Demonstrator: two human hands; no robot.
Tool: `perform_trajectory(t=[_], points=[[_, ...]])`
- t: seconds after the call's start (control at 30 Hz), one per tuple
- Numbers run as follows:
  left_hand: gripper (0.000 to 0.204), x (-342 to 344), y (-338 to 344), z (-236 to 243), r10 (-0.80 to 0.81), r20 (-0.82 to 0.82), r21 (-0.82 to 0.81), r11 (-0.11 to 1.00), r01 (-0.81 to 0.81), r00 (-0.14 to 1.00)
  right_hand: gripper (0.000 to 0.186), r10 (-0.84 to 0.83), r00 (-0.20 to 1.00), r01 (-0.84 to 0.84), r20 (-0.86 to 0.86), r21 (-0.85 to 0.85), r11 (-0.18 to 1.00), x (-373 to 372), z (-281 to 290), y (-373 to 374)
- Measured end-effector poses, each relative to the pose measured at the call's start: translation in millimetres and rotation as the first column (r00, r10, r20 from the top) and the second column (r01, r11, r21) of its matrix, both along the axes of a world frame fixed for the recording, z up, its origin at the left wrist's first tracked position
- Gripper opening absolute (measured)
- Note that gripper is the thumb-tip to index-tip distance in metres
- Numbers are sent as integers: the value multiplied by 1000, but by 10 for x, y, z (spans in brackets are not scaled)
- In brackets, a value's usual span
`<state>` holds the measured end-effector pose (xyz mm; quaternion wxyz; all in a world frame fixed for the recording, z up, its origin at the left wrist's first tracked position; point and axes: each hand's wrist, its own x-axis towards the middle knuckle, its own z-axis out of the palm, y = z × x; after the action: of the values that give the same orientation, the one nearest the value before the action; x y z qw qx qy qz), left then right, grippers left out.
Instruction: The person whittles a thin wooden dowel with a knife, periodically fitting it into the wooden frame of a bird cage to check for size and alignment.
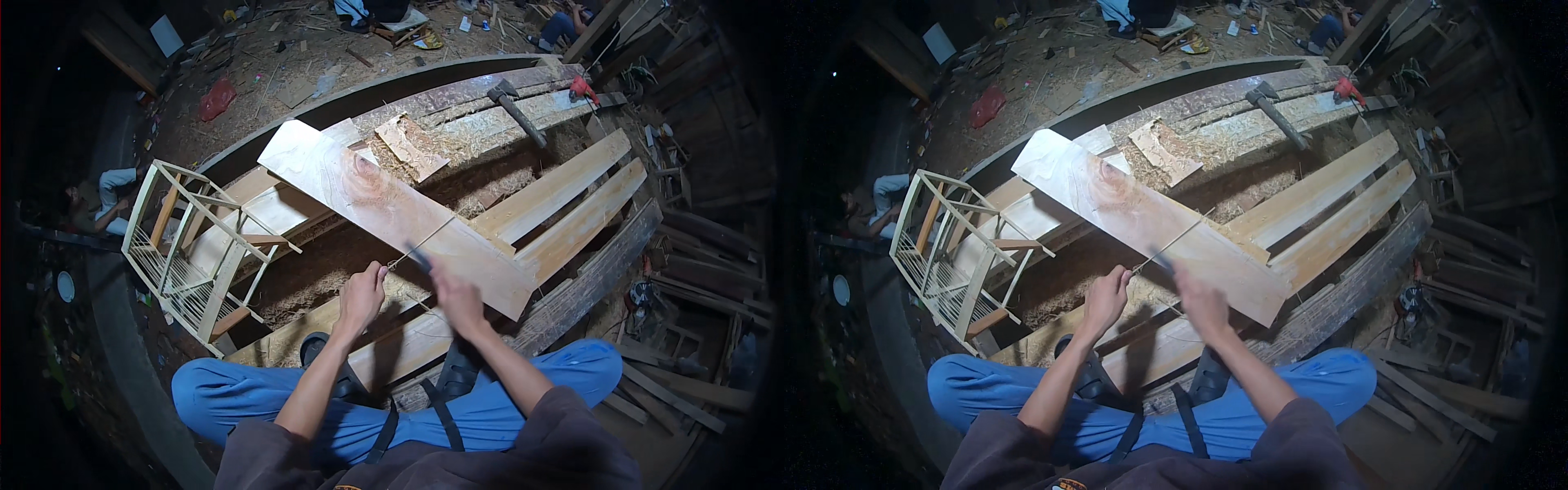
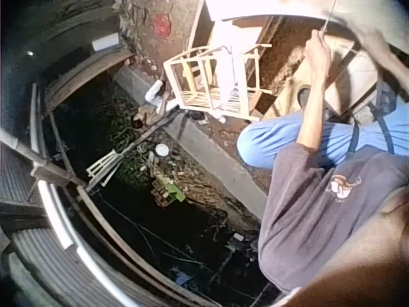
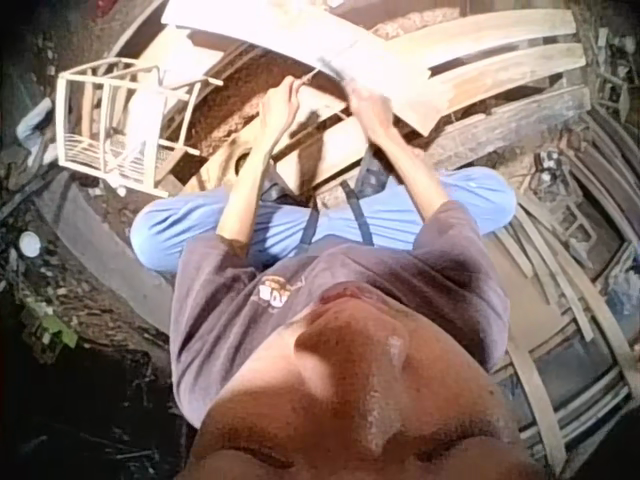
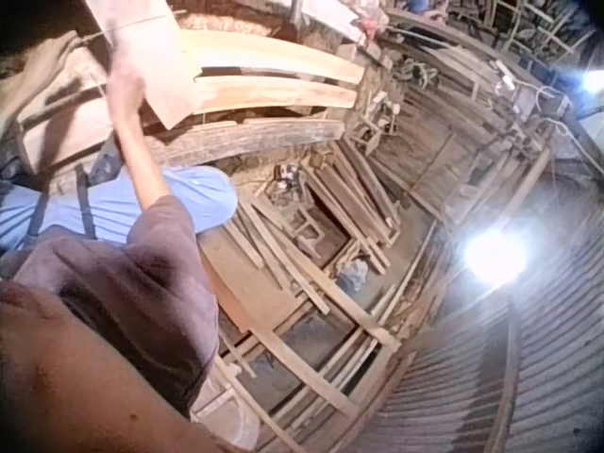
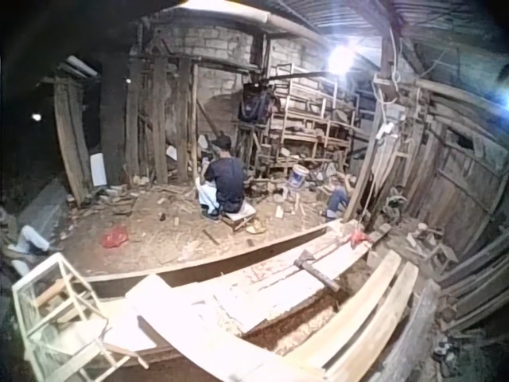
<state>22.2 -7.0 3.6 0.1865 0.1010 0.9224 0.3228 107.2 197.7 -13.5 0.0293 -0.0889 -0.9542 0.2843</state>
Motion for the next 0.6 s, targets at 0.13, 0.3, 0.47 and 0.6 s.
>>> perform_trajectory(t=[0.13,0.3,0.47,0.6], points=[[30,-9,-12,-2,-5,-14,5,1000,5,1000,40,-154,979,136,135,136,981,-183,54,326],[30,-1,9,-1,5,-5,-9,1000,-5,1000,40,-147,974,140,173,52,989,-79,39,132],[31,8,-37,-21,-26,-50,-11,1000,25,998,39,-149,978,146,142,36,989,-183,158,269],[31,-1,-15,-20,-13,-35,-14,1000,13,999,39,-180,969,166,172,89,982,-146,126,262]])
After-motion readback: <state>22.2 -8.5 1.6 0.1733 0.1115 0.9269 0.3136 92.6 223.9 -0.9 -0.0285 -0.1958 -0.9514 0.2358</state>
